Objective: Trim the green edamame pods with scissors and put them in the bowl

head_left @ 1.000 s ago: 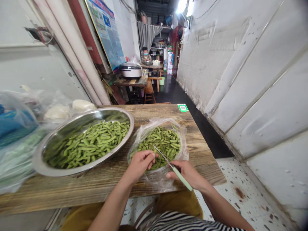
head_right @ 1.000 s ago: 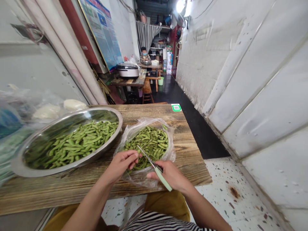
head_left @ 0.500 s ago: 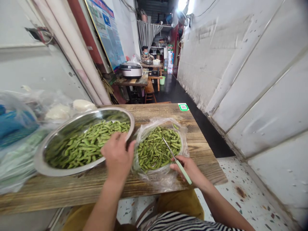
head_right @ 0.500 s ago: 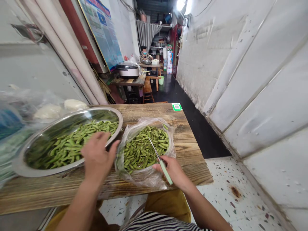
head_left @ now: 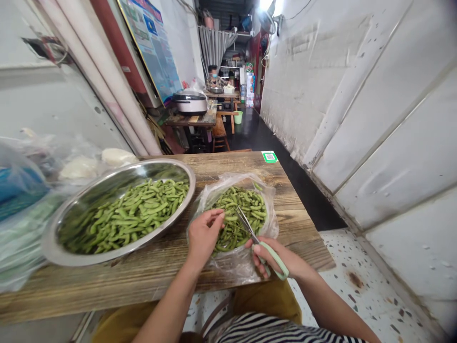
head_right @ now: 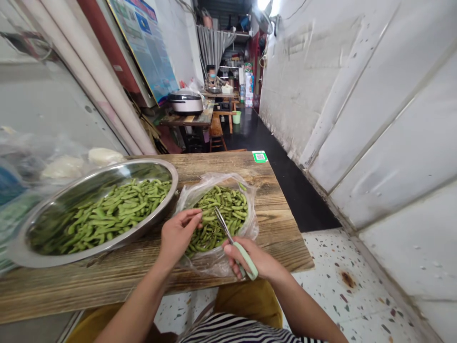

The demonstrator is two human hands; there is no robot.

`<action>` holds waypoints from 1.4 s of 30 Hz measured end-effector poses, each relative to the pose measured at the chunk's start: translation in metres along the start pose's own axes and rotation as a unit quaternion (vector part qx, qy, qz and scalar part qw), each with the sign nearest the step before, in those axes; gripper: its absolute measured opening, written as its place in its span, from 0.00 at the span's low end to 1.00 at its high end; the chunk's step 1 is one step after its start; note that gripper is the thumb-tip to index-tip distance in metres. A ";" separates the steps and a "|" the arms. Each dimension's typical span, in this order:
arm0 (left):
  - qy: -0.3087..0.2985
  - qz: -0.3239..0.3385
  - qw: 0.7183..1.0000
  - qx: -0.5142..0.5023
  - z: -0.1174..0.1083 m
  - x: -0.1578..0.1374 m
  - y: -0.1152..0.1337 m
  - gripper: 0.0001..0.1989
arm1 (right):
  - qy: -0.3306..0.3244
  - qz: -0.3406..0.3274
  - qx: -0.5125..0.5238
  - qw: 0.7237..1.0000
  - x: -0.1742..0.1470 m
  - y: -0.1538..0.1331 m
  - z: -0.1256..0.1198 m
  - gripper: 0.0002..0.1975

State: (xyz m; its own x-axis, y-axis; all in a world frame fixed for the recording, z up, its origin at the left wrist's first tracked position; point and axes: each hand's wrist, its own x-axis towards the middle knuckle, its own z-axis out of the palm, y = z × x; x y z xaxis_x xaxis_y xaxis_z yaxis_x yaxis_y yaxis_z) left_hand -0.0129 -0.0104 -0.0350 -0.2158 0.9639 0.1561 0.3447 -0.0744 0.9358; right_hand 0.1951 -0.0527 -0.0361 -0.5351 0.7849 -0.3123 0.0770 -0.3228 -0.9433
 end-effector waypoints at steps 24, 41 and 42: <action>-0.032 -0.075 0.994 -0.076 -0.008 -0.014 0.023 0.12 | 0.072 -0.097 -0.223 0.967 0.003 -0.012 0.000 0.25; -0.034 -0.043 0.998 -0.043 -0.007 -0.023 0.030 0.10 | 0.046 -0.042 -0.153 0.986 0.001 -0.009 0.004 0.21; -0.029 -0.047 0.997 -0.052 -0.007 -0.022 0.030 0.10 | 0.043 -0.024 -0.122 0.991 0.001 -0.008 0.005 0.21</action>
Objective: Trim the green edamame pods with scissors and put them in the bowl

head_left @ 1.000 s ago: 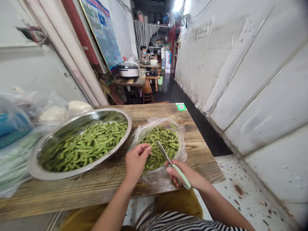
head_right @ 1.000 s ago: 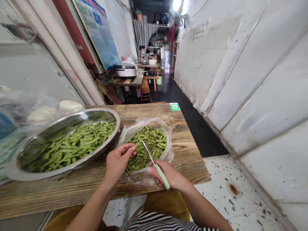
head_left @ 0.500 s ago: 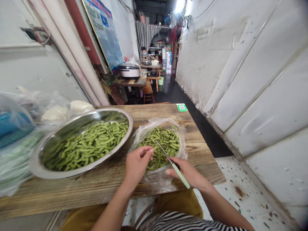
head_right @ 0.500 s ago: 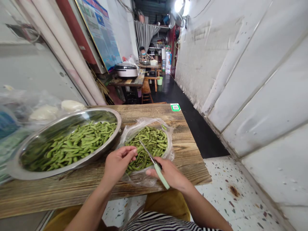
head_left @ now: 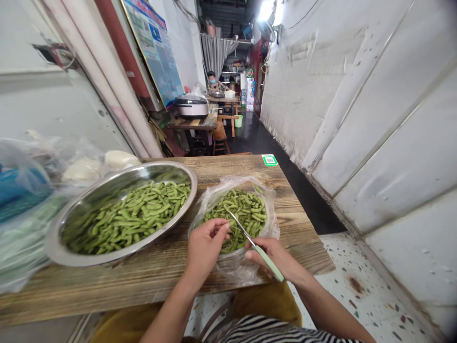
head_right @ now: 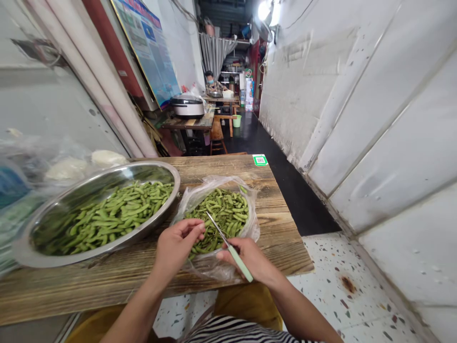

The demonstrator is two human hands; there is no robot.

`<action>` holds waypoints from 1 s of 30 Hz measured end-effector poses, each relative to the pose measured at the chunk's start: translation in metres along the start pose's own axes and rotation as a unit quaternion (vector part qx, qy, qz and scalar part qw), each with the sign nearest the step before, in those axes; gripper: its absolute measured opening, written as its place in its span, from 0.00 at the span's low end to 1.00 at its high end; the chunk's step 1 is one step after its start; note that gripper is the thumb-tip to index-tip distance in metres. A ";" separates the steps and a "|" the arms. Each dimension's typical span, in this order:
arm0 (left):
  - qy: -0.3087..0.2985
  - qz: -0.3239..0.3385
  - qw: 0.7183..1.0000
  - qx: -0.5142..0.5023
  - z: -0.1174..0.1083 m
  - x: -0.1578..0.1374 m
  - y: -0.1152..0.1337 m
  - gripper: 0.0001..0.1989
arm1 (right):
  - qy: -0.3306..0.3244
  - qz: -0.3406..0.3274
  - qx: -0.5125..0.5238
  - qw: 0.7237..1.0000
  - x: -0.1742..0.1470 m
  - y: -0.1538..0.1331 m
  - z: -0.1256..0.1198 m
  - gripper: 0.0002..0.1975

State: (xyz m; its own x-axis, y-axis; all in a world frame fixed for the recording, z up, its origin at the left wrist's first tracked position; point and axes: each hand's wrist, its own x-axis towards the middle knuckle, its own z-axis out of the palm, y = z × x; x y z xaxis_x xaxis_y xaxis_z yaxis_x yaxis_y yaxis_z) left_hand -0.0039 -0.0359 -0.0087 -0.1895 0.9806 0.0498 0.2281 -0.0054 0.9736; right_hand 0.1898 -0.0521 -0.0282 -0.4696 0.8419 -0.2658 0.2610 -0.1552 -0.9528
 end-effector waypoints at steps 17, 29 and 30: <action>-0.028 -0.081 0.970 -0.227 0.001 0.003 -0.004 0.14 | 0.010 -0.014 -0.013 1.000 -0.001 0.003 -0.002 0.26; -0.056 -0.027 0.998 -0.019 -0.003 0.002 -0.010 0.17 | -0.002 -0.112 -0.119 0.987 -0.006 -0.008 -0.006 0.20; -0.060 -0.026 0.998 -0.013 -0.002 0.001 -0.008 0.17 | -0.001 -0.111 -0.118 0.987 -0.006 -0.009 -0.006 0.19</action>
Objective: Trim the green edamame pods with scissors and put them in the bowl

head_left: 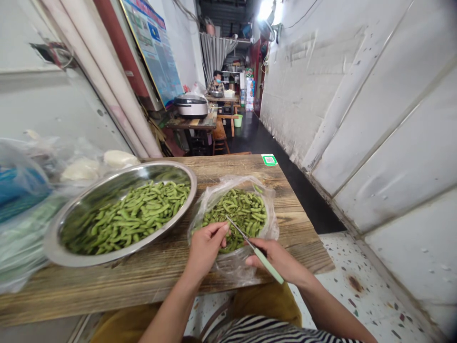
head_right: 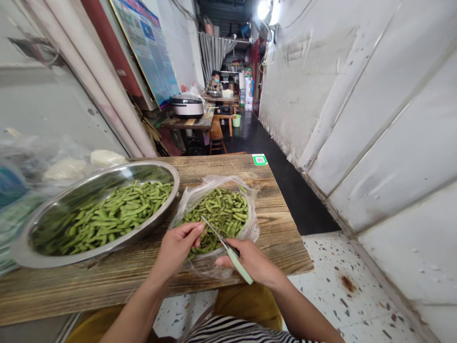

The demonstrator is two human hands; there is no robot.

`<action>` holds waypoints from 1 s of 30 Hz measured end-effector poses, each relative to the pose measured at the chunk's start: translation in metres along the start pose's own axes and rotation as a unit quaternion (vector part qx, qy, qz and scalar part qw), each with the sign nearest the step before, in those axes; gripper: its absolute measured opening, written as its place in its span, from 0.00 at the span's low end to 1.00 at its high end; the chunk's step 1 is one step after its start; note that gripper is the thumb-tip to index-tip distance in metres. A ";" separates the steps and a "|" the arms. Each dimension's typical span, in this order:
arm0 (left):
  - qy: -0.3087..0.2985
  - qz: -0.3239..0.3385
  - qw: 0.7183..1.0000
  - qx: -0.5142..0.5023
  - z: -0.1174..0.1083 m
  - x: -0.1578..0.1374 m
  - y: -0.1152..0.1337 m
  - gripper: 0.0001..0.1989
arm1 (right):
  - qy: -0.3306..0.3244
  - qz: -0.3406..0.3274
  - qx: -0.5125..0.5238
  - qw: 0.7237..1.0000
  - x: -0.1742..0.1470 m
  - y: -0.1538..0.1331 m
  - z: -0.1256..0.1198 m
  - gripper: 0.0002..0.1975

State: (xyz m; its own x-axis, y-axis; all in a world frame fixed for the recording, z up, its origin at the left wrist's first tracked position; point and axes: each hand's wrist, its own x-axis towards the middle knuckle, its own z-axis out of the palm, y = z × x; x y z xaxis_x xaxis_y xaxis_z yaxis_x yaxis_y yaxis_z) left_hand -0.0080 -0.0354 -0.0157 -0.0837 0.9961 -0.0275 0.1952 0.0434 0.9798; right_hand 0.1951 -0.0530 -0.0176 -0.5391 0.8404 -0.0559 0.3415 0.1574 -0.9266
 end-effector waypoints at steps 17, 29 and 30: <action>0.271 0.247 0.858 0.359 -0.056 0.018 0.012 0.23 | 0.026 0.093 0.171 0.980 0.004 0.024 0.002 0.26; 0.057 0.156 0.928 0.333 0.003 0.022 -0.021 0.06 | 0.011 0.141 0.151 0.978 0.003 0.029 0.003 0.24; 0.065 0.132 0.949 0.280 0.002 0.022 -0.021 0.06 | 0.005 0.143 0.146 0.979 0.003 0.029 0.003 0.24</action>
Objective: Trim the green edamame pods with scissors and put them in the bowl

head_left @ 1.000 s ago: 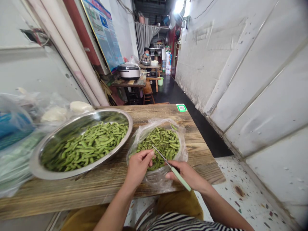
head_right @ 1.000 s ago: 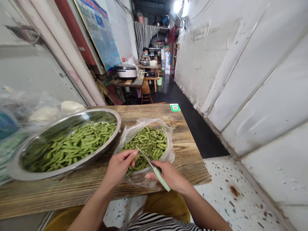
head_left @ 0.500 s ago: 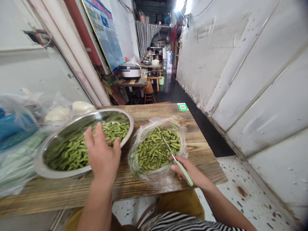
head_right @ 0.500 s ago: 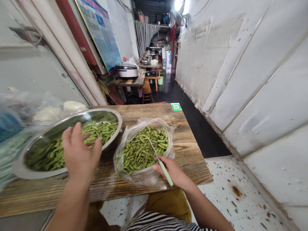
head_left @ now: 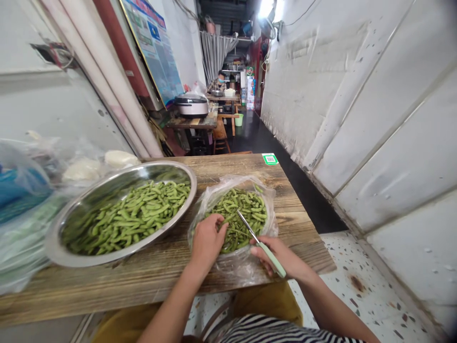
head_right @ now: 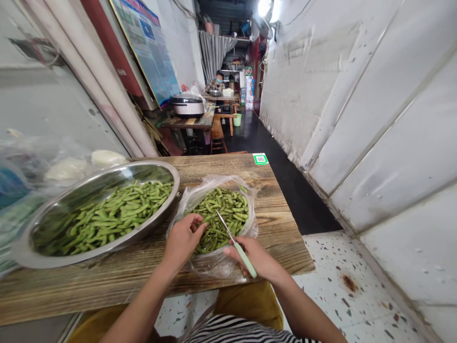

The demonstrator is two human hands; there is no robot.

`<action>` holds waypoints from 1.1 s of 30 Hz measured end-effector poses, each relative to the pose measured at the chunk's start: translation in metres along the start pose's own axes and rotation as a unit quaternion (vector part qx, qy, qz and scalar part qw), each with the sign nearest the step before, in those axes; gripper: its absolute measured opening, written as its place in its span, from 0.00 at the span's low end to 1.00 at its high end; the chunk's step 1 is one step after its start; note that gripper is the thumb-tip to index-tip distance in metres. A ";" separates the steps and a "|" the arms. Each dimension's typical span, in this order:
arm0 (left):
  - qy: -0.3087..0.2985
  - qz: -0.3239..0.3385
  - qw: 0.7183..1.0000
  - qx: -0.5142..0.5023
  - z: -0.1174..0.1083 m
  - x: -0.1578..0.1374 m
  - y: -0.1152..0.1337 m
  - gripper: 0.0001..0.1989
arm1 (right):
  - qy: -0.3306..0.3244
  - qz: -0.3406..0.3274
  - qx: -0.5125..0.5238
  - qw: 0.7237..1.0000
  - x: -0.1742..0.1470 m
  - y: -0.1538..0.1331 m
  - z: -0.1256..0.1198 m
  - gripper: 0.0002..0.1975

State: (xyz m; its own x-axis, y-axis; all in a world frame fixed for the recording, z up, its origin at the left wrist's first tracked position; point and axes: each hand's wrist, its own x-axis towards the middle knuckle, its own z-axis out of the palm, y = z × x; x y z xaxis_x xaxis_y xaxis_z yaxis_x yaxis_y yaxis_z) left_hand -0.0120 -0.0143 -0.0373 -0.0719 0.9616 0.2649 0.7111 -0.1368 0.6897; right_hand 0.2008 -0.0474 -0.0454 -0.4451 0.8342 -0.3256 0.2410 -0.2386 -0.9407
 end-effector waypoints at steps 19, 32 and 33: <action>-0.029 -0.148 0.941 -0.303 -0.001 -0.008 0.011 0.11 | -0.006 0.005 0.030 1.000 0.000 -0.007 0.004 0.21; -0.001 -0.248 0.800 -0.546 -0.006 -0.009 0.023 0.20 | -0.050 -0.034 -0.012 0.998 -0.007 -0.012 0.007 0.27; -0.004 -0.248 0.797 -0.550 -0.006 -0.010 0.022 0.20 | -0.051 -0.037 -0.015 0.998 -0.008 -0.013 0.008 0.27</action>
State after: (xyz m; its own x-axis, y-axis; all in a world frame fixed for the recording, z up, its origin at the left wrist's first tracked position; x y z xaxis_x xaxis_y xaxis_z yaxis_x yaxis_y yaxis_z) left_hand 0.0007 -0.0281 -0.0209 -0.1462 0.9632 -0.2256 -0.4486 0.1387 0.8829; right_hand 0.1945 -0.0545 -0.0315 -0.5472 0.7941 -0.2646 0.2289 -0.1620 -0.9599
